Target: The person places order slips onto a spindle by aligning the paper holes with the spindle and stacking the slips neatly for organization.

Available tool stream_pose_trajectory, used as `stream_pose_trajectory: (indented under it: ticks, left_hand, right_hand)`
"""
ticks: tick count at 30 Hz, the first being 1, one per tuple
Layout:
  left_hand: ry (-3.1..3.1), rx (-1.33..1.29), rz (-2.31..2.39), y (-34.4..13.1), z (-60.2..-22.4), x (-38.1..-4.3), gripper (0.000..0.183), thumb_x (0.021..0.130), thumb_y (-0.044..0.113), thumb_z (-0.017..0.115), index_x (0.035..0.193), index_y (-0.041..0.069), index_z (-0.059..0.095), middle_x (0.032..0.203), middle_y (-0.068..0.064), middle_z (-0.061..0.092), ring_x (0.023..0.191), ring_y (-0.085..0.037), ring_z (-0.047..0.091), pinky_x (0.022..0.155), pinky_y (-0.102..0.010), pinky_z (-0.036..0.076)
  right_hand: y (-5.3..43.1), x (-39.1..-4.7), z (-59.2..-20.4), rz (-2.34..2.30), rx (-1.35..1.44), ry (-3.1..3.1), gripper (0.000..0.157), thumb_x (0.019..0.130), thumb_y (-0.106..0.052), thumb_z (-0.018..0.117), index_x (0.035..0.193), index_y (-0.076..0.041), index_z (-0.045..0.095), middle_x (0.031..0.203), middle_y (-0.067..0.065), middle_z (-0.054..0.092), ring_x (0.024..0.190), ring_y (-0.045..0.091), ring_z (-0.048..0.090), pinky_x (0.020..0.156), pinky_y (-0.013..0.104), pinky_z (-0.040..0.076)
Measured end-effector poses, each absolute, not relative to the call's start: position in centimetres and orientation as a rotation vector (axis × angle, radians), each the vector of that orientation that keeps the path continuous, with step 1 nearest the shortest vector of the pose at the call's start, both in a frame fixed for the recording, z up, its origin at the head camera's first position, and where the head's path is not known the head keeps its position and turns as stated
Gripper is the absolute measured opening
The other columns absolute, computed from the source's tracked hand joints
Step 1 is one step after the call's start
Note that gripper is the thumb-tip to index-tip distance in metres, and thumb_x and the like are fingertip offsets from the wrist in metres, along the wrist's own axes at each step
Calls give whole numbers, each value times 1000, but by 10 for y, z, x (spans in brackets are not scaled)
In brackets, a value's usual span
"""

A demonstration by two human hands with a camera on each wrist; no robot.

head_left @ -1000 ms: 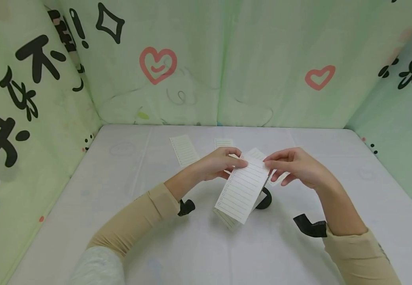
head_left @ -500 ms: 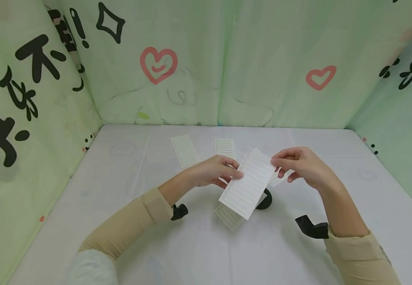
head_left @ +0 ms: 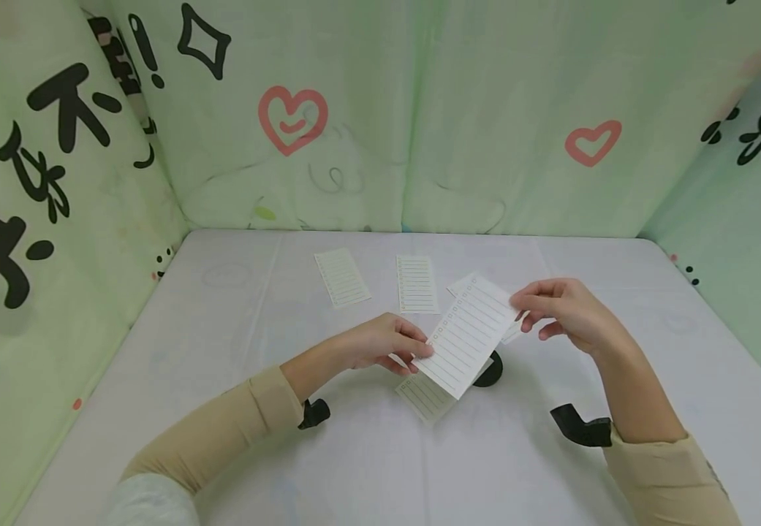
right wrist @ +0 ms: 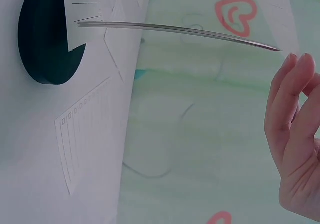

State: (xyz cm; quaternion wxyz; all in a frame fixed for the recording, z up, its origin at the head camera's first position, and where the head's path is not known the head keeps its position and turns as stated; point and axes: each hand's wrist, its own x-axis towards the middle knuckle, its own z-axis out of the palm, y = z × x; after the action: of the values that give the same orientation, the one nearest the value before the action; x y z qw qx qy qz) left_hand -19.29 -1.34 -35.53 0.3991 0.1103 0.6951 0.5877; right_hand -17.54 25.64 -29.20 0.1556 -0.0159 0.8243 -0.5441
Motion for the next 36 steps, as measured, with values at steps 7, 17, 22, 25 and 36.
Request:
stream_pose_trajectory:
  ticks: [7, 17, 22, 25, 36]
  left_hand:
    - [1801, 335, 1512, -16, -359, -191, 19, 87, 11, 62, 98, -3, 62, 76, 0, 60, 63, -13, 60, 59, -22, 52]
    - [1855, 352, 1520, -12, -364, -191, 16, 86, 11, 63, 95, -2, 63, 74, 0, 61, 63, -13, 60, 59, -23, 53]
    - [1871, 357, 1527, -11, -364, -190, 17, 86, 11, 63, 96, -3, 63, 74, 0, 62, 61, -12, 59, 59, -23, 53]
    - [1876, 367, 1533, -10, -364, -189, 18, 86, 11, 63, 97, -3, 63, 74, 0, 61, 61, -12, 59, 60, -24, 53]
    - [1886, 360, 1545, -7, -361, -188, 17, 86, 9, 63, 97, -4, 63, 73, 0, 62, 60, -13, 58, 59, -25, 53]
  right_hand:
    - [258, -178, -296, -1625, -15, 2239, 12, 89, -14, 57, 79, -14, 65, 73, -2, 64, 59, 9, 58, 48, 20, 47]
    - [260, -182, -302, -1637, -7, 2206, 15, 90, -14, 55, 78, -15, 64, 74, -2, 63, 60, 9, 57, 49, 19, 47]
    - [262, -181, -302, -1647, -12, 2181, 13, 90, -13, 55, 80, -14, 63, 75, -2, 63, 60, 10, 57, 50, 19, 47]
    - [263, -180, -302, -1657, -19, 2169, 12, 90, -13, 56, 81, -14, 63, 75, -2, 63, 60, 9, 57, 50, 19, 47]
    - [267, -181, -303, -1671, -25, 2151, 13, 90, -12, 56, 80, -15, 64, 74, -4, 63, 61, 9, 56, 50, 19, 47]
